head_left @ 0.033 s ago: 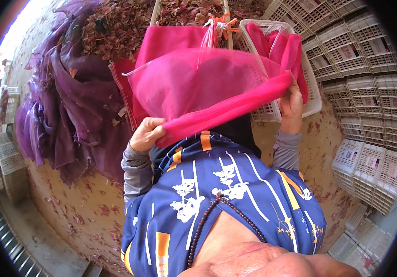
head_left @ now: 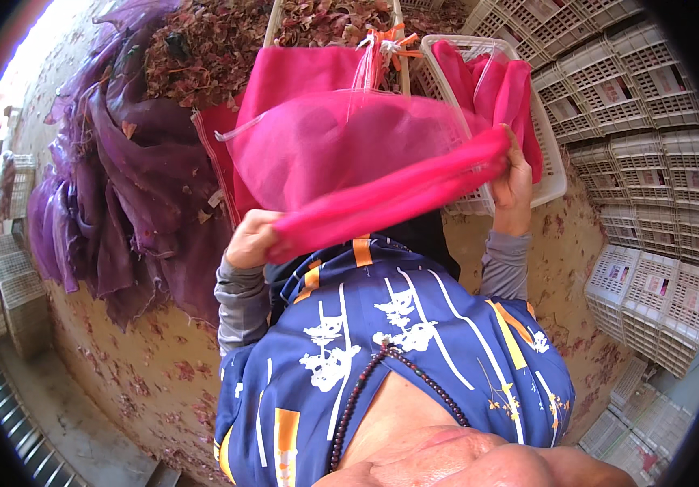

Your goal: The person unfolds and handles pink mesh bags one at a time, checking their condition while sitting in a large processing area filled with crates and produce waste.

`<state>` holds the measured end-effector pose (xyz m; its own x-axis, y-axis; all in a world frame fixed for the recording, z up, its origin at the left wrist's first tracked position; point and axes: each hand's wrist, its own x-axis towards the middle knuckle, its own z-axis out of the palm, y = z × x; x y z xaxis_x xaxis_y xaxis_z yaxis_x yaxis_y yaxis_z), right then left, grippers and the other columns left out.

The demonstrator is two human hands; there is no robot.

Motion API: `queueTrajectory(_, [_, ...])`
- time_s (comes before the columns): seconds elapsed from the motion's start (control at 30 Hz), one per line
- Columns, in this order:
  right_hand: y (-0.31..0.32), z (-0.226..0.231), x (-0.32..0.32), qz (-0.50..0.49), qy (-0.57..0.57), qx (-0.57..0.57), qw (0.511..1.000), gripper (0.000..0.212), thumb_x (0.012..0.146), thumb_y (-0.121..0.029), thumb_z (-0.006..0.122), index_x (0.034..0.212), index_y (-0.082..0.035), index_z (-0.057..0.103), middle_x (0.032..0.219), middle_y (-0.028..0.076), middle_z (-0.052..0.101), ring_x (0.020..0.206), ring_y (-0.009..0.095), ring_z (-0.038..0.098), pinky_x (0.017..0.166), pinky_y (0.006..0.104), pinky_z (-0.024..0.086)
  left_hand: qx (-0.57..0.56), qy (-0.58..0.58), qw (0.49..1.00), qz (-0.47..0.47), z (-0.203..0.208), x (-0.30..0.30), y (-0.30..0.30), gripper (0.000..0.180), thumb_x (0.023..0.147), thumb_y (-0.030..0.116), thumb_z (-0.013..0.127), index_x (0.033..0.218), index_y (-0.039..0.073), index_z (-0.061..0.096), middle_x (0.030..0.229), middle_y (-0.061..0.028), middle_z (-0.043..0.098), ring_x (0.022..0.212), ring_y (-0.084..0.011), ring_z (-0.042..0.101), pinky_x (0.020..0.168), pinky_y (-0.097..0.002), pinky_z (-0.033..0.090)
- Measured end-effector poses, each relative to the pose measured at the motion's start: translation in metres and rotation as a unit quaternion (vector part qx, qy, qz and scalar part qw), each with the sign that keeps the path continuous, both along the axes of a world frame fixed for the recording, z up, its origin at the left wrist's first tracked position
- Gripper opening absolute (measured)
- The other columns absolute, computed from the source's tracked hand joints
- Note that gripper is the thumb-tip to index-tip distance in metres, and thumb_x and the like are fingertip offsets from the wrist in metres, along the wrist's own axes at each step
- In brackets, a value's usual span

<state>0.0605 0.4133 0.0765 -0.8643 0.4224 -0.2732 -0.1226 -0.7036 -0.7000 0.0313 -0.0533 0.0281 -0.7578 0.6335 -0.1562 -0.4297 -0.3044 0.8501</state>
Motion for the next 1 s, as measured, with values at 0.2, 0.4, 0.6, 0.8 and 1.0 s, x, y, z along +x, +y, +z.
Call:
queueTrajectory(0.2, [-0.030, 0.036, 0.011, 0.400, 0.075, 0.277, 0.870, 0.037, 0.081, -0.016, 0.073, 0.111, -0.005, 0.056, 0.103, 0.003, 0.062, 0.096, 0.010, 0.059, 0.081, 0.0232, 0.048, 0.178, 0.057, 0.929, 0.318, 0.022, -0.020, -0.009, 0.054, 0.088, 0.042, 0.064, 0.124, 0.004, 0.052, 0.122, -0.0121, 0.058, 0.112, -0.0305, 0.057, 0.100, -0.0487, 0.044])
queueTrajectory(0.4, [-0.038, 0.030, 0.010, 0.311, 0.003, 0.419, 0.853, 0.027, 0.081, -0.006, 0.072, 0.105, -0.004, 0.060, 0.099, 0.001, 0.062, 0.096, 0.010, 0.057, 0.086, 0.0260, 0.045, 0.045, 0.167, 0.874, 0.455, 0.020, -0.025, 0.020, 0.026, 0.090, 0.014, 0.065, 0.111, 0.006, 0.052, 0.106, -0.0064, 0.061, 0.097, -0.0171, 0.060, 0.087, -0.0299, 0.049])
queueTrajectory(0.6, [-0.046, 0.031, 0.015, 0.235, 0.012, 0.640, 0.732, 0.017, 0.087, -0.013, 0.067, 0.096, 0.001, 0.062, 0.085, 0.005, 0.065, 0.083, 0.014, 0.060, 0.075, 0.0290, 0.047, 0.193, 0.050, 0.868, 0.455, 0.023, -0.025, 0.032, 0.023, 0.092, 0.008, 0.060, 0.113, 0.003, 0.054, 0.102, -0.0066, 0.062, 0.089, -0.0124, 0.061, 0.079, -0.0255, 0.050])
queueTrajectory(0.8, [-0.018, 0.016, 0.016, 0.080, 0.067, 0.045, 0.994, 0.013, 0.092, -0.015, 0.058, 0.099, -0.005, 0.064, 0.081, 0.004, 0.065, 0.063, 0.013, 0.058, 0.066, 0.0289, 0.051, -0.250, 0.184, 0.949, 0.058, 0.057, -0.008, 0.025, 0.010, 0.088, 0.002, 0.055, 0.086, 0.000, 0.064, 0.072, 0.0064, 0.058, 0.067, -0.0023, 0.048, 0.060, -0.0195, 0.041])
queueTrajectory(1.0, [-0.010, 0.020, 0.024, 0.333, 0.052, 0.070, 0.939, 0.033, 0.086, -0.031, 0.068, 0.103, -0.004, 0.059, 0.081, 0.002, 0.063, 0.057, 0.006, 0.053, 0.051, 0.0224, 0.042, 0.256, 0.002, 0.964, 0.077, 0.035, -0.006, -0.005, 0.045, 0.089, 0.041, 0.061, 0.114, 0.005, 0.060, 0.116, -0.0110, 0.059, 0.107, -0.0282, 0.053, 0.093, -0.0489, 0.038])
